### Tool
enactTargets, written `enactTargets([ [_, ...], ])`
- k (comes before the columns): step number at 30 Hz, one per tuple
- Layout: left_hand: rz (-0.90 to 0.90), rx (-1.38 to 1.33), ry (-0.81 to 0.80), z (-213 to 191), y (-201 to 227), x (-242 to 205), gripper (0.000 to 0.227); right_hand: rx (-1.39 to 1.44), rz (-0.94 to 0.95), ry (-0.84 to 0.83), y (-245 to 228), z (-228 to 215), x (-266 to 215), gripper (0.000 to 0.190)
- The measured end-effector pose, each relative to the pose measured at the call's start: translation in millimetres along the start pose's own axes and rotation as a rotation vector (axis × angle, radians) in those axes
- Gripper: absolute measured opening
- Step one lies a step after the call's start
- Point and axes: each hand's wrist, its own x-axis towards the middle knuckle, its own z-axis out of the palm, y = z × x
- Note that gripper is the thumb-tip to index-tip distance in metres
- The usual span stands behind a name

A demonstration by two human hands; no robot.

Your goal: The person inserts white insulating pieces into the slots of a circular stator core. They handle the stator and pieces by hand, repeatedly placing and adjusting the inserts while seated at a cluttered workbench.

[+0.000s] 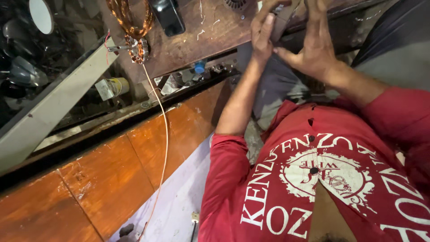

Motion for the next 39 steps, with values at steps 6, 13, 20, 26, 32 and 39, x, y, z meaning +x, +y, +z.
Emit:
enactTargets([
  [6,-0.066,-0.115,-0.135,-6.8,20.9,8.8,0.049,-0.156,-0.033,-0.087,18.6,-0.4,18.9,0.119],
  [13,-0.236,-0.307,0.153,15.7,28.8,-23.8,0.081,0.312,-0.167,0.175,13.9,-2.0,12.4,0.1],
  [20,-0.19,-0.318,0.183,68.2,39.6,-43.2,0.09,0.026,-0.16,0.272,2.5,-4.8,-0.6,0.095],
  [26,-0.126,-0.236,0.104,45.7,33.0,-22.8,0.074,0.265,0.04,0.075,-16.2,-23.4,-24.3,0.081],
  [32,-0.395,-0.798,0.187,43.0,30.7,-1.3,0.055,0.251,0.104,0.051,-31.1,-35.4,-8.5,0.046],
  [39,-0.328,-0.552,0.141,43.7,39.1,3.3,0.05,0.161,0.084,0.064,-17.0,-45.3,42.4,0.031],
])
